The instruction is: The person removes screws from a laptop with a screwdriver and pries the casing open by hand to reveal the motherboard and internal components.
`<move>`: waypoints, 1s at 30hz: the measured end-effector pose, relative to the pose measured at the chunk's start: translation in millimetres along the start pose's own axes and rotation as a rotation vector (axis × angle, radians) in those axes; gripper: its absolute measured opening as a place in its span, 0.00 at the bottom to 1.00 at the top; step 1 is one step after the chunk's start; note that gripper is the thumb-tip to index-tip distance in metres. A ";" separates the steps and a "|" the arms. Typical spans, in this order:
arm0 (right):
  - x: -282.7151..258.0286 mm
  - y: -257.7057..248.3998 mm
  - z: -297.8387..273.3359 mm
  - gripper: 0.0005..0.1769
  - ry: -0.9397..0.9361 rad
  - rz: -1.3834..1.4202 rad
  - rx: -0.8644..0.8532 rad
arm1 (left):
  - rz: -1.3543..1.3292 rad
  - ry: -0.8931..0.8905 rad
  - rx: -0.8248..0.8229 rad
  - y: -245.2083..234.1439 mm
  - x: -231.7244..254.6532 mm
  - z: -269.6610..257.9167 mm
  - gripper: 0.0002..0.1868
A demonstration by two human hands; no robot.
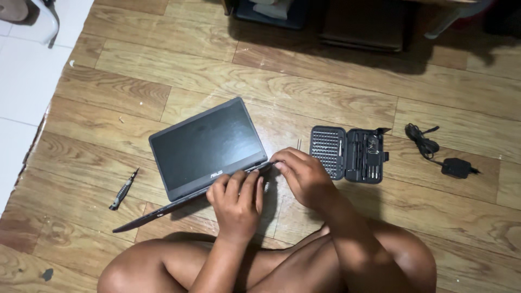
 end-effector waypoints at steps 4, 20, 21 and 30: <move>-3.2 -2.0 2.2 0.08 -0.053 -0.019 -0.023 | 0.009 -0.030 -0.007 2.2 3.9 1.2 0.09; 4.0 -2.8 4.4 0.08 -0.157 -0.304 -0.034 | -0.090 -0.079 -0.040 6.0 11.4 20.7 0.07; 4.5 -2.8 3.6 0.07 -0.142 -0.300 -0.033 | -0.091 -0.084 -0.046 6.4 12.0 22.0 0.08; 2.5 -5.3 -0.6 0.07 0.098 -0.175 -0.090 | -0.108 -0.081 -0.037 3.0 12.6 25.3 0.12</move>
Point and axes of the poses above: each hand's wrist, its own z-axis towards the middle knuckle, its own y-axis out of the palm, x = y × z, the point moved 1 cm from there along z, towards the middle knuckle, and after that the axes turned 7 degrees about z, right-handed, at the moved point
